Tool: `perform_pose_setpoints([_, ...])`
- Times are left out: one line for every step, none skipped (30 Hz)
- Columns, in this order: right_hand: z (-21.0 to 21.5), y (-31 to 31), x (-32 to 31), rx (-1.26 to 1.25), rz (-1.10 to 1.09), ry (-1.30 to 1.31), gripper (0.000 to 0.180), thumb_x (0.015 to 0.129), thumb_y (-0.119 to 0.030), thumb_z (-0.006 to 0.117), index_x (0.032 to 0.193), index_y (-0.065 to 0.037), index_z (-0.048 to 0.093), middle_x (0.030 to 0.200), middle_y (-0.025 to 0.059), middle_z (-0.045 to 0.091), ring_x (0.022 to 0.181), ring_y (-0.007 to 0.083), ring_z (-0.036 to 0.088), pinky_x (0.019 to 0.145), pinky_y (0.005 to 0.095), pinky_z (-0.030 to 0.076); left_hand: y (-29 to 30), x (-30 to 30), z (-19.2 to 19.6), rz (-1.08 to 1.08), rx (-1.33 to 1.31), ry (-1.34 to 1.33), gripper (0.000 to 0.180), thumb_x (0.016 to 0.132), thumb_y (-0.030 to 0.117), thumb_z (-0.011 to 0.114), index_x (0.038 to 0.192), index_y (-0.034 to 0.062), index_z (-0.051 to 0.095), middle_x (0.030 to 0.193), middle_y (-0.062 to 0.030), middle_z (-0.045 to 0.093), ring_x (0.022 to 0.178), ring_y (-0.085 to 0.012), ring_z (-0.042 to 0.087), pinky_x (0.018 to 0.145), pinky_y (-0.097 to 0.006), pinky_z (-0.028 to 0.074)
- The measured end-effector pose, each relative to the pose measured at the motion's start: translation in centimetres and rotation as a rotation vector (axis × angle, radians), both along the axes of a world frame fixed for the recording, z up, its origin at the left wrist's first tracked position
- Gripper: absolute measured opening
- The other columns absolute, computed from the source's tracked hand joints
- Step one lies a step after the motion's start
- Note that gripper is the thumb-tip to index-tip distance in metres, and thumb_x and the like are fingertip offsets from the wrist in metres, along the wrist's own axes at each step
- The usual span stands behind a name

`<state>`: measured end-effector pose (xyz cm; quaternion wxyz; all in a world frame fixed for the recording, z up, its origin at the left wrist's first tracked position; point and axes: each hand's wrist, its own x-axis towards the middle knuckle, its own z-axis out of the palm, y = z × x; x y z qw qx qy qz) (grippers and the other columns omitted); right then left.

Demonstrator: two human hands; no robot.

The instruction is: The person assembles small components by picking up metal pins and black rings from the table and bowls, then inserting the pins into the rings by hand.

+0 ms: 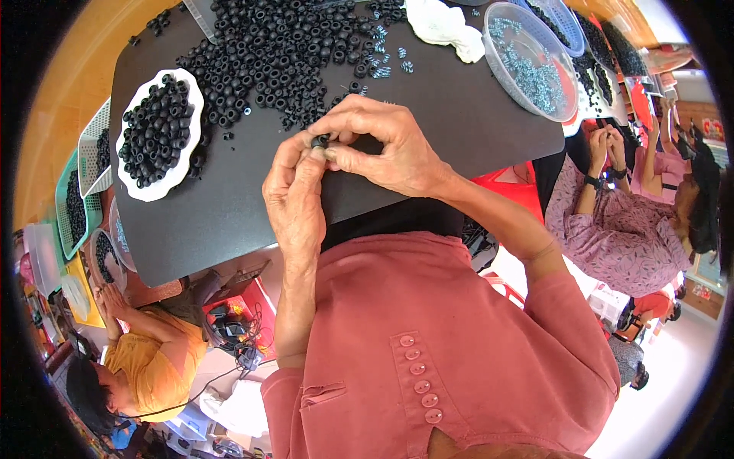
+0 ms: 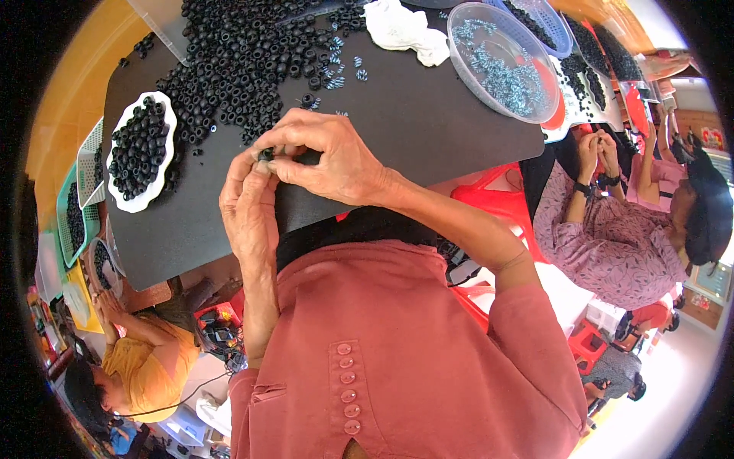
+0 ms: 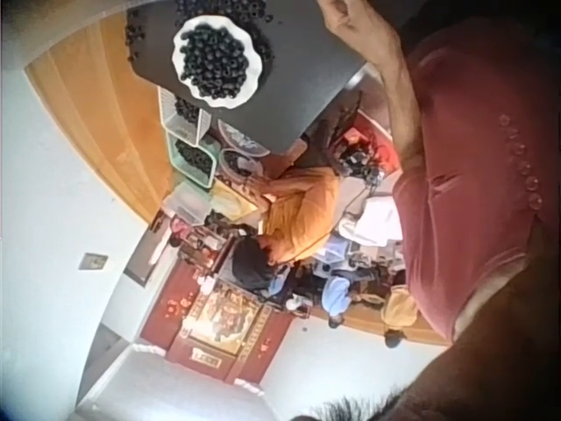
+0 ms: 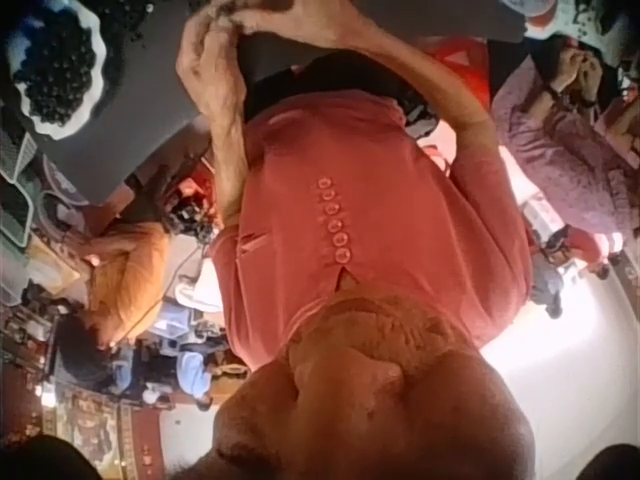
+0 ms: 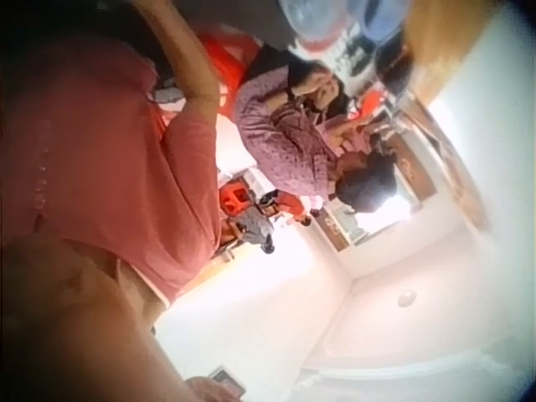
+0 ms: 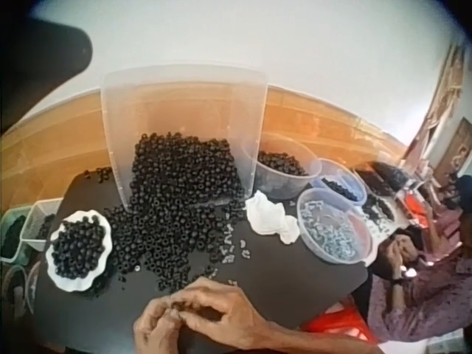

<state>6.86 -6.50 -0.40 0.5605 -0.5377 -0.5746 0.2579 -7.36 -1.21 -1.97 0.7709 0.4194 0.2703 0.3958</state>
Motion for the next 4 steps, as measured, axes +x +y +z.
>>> perform_pose_setpoints([0.06,-0.01,0.05,0.0,0.002,-0.001,0.024,0.077,0.0,0.067,0.101,-0.001,0.067,0.088,0.008,0.063,0.073,0.0137,0.062,0.065,0.0254,0.052,0.04,0.01,-0.04,0.002,0.0,-0.001,0.021,0.093,0.003,0.054,0.111,-0.0051,0.059,0.095,-0.0054,0.062,0.086,-0.0096,0.057,0.081,-0.023,0.046])
perform_pose_setpoints([0.09,0.01,0.15,0.029,0.009,-0.032,0.026,0.077,0.0,0.067,0.103,-0.002,0.067,0.092,0.008,0.063,0.076,0.0146,0.062,0.067,0.0263,0.052,0.13,0.03,-0.12,-0.021,-0.043,-0.052,0.021,0.093,0.003,0.053,0.112,-0.0049,0.059,0.098,-0.0066,0.062,0.09,-0.0113,0.058,0.084,-0.025,0.047])
perform_pose_setpoints([0.14,0.01,0.29,0.057,0.015,-0.064,0.028,0.076,0.0,0.067,0.104,-0.002,0.067,0.095,0.0079,0.063,0.079,0.0154,0.061,0.07,0.0273,0.052,0.23,0.03,-0.18,-0.044,-0.086,-0.102,0.022,0.092,0.003,0.053,0.113,-0.0046,0.059,0.102,-0.0077,0.062,0.094,-0.013,0.06,0.087,-0.027,0.048])
perform_pose_setpoints([0.3,-0.03,0.53,0.066,0.011,-0.138,0.03,0.076,-0.001,0.069,0.106,-0.004,0.067,0.097,0.0084,0.063,0.082,0.0175,0.062,0.073,0.0269,0.052,0.41,-0.09,-0.2,-0.089,-0.097,-0.11,0.024,0.092,0.004,0.055,0.115,-0.0039,0.058,0.104,-0.0096,0.063,0.097,-0.0166,0.061,0.091,-0.031,0.048])
